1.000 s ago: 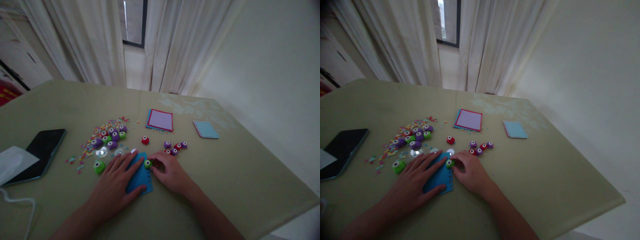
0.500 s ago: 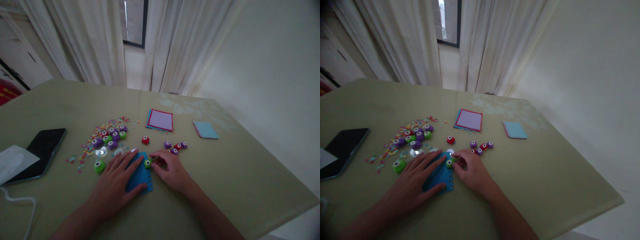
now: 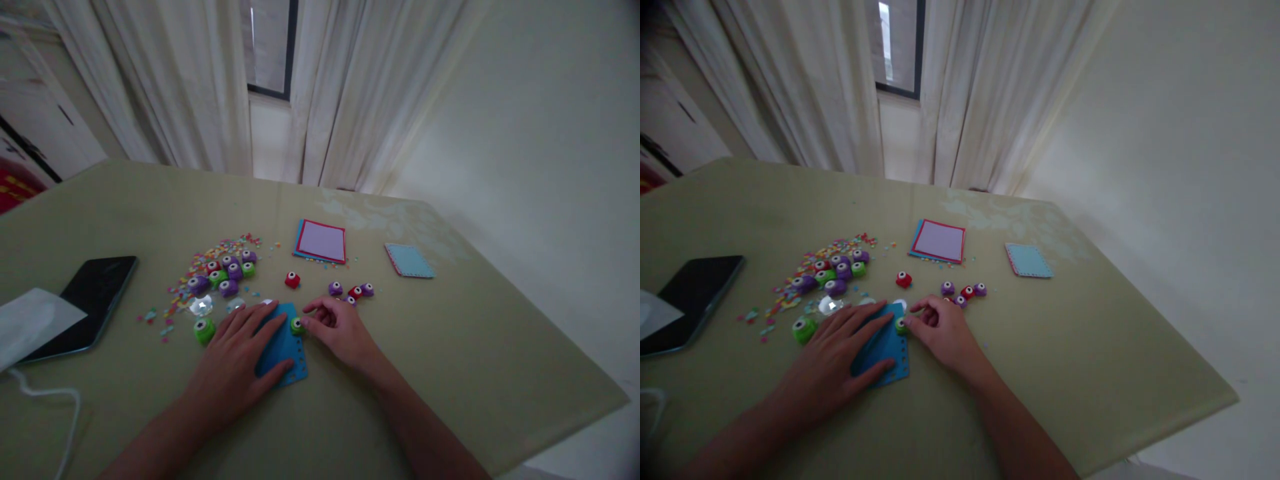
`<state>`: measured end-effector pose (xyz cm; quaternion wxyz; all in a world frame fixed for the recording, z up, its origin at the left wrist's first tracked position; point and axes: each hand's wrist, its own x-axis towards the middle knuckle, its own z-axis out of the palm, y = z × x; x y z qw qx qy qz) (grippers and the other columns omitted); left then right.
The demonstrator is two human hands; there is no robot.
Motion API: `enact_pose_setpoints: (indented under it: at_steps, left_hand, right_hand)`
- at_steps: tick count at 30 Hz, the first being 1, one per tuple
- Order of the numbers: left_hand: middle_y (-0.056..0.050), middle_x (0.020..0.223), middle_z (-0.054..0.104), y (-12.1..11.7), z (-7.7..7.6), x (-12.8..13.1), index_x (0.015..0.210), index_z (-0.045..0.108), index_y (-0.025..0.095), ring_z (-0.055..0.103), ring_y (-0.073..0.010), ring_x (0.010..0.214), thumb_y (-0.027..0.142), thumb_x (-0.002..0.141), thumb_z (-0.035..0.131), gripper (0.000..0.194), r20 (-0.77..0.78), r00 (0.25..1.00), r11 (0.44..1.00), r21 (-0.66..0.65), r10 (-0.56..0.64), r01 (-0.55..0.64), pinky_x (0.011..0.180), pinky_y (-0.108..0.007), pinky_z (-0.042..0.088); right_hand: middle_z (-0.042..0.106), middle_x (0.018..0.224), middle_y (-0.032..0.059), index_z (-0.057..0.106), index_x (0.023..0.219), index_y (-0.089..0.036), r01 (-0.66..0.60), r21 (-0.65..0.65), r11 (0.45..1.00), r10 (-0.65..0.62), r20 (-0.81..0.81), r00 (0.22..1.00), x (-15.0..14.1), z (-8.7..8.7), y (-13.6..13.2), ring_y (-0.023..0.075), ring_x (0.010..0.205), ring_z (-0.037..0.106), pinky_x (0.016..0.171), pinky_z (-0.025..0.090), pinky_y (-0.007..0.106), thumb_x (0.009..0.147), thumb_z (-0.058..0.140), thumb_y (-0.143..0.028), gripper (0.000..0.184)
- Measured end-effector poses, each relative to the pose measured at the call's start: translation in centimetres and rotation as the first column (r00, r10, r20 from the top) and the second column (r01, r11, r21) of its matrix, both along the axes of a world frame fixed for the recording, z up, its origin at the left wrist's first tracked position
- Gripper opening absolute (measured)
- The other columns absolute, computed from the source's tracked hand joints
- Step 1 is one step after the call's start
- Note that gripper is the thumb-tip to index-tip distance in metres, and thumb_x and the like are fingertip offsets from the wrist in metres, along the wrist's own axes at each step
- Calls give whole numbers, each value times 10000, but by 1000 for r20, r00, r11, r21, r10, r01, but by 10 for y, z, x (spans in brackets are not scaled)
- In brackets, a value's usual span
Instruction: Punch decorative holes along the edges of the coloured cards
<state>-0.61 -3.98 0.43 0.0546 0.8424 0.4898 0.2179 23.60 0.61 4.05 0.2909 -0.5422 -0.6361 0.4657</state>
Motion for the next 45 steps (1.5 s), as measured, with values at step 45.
enact_pose_setpoints:
  at_steps: [45]
  left_hand:
    - [-126,1553,609,3,15,9,1454,663,245,543,-393,1404,559,909,760,636,57,998,992,-127,14,-7,1211,-600,385]
  right_hand:
    - [558,644,-73,658,999,-195,-177,-499,849,384,350,854,-14,48,48,69,444,429,418,324,199,850,856,-613,486]
